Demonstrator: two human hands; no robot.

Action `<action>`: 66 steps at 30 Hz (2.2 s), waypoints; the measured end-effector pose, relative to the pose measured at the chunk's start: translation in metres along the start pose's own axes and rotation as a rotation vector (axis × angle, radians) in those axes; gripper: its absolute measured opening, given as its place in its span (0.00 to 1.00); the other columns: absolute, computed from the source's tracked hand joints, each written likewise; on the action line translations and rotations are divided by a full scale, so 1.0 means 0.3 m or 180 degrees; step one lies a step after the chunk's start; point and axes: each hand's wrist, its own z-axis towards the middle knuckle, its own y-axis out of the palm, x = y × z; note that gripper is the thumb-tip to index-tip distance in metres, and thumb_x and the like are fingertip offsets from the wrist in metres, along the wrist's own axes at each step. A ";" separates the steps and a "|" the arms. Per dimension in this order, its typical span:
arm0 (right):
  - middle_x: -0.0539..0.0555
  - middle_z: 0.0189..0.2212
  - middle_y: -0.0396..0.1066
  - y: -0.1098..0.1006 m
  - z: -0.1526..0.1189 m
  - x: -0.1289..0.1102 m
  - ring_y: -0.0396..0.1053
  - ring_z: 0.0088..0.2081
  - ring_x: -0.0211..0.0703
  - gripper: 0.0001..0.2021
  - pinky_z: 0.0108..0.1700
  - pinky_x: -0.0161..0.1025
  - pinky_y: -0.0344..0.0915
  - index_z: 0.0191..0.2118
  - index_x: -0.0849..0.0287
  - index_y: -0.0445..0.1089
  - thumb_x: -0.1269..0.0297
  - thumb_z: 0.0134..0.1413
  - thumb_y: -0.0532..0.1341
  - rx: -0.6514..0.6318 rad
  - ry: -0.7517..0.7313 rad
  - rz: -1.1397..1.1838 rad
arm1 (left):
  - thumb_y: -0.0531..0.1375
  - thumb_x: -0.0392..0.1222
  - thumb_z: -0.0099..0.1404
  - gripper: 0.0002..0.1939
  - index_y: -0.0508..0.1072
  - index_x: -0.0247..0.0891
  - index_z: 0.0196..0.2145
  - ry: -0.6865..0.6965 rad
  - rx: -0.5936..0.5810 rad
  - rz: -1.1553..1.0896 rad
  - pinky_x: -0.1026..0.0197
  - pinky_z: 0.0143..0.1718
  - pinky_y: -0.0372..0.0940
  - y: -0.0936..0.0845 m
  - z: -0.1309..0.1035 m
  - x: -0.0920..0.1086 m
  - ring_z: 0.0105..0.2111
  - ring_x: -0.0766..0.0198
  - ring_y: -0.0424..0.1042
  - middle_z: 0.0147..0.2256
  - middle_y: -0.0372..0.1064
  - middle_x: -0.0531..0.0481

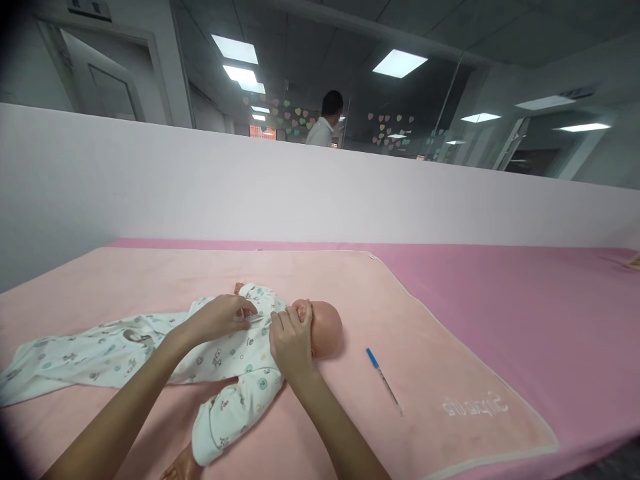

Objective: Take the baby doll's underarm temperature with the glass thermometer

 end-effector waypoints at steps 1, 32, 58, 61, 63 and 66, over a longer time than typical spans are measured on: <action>0.52 0.31 0.68 -0.004 0.008 -0.006 0.61 0.40 0.42 0.08 0.58 0.56 0.38 0.39 0.58 0.66 0.71 0.56 0.51 -0.0033 -0.0061 0.0072 | 0.56 0.41 0.54 0.12 0.74 0.42 0.37 -0.0059 -0.0044 0.0007 0.63 0.31 0.56 -0.004 -0.005 -0.005 0.33 0.61 0.68 0.33 0.72 0.51; 0.53 0.32 0.71 -0.068 0.185 -0.062 0.64 0.36 0.42 0.02 0.36 0.36 0.53 0.27 0.58 0.69 0.68 0.47 0.60 -0.1675 0.0297 0.0707 | 0.54 0.39 0.53 0.12 0.74 0.40 0.34 -0.0022 -0.0160 -0.0760 0.65 0.30 0.59 -0.006 -0.006 -0.068 0.32 0.63 0.69 0.31 0.72 0.51; 0.47 0.24 0.69 -0.045 0.163 -0.067 0.63 0.29 0.36 0.07 0.43 0.38 0.50 0.26 0.56 0.68 0.73 0.49 0.56 -0.1472 -0.0180 0.1020 | 0.54 0.42 0.52 0.14 0.72 0.35 0.35 -0.0102 -0.0089 -0.1732 0.66 0.27 0.56 0.073 -0.018 -0.093 0.26 0.67 0.65 0.24 0.68 0.53; 0.50 0.25 0.70 -0.039 0.164 -0.082 0.64 0.31 0.39 0.07 0.40 0.38 0.50 0.26 0.58 0.68 0.74 0.49 0.55 -0.1261 -0.0215 0.0573 | 0.54 0.42 0.51 0.14 0.72 0.34 0.34 -0.0097 -0.0178 -0.1779 0.67 0.27 0.56 0.065 -0.009 -0.100 0.25 0.67 0.63 0.24 0.67 0.53; 0.52 0.26 0.71 -0.039 0.167 -0.089 0.65 0.32 0.40 0.06 0.39 0.38 0.50 0.27 0.58 0.69 0.73 0.49 0.56 -0.1196 -0.0175 0.0431 | 0.54 0.42 0.50 0.14 0.72 0.33 0.34 -0.0112 -0.0179 -0.1832 0.66 0.26 0.55 0.060 -0.007 -0.099 0.25 0.68 0.62 0.24 0.66 0.52; 0.51 0.27 0.71 -0.042 0.173 -0.089 0.65 0.32 0.39 0.05 0.40 0.38 0.50 0.29 0.57 0.70 0.71 0.49 0.57 -0.1274 -0.0022 0.0522 | 0.55 0.42 0.51 0.15 0.72 0.33 0.36 -0.0063 -0.0221 -0.2069 0.66 0.26 0.54 0.053 -0.009 -0.092 0.24 0.69 0.61 0.25 0.66 0.51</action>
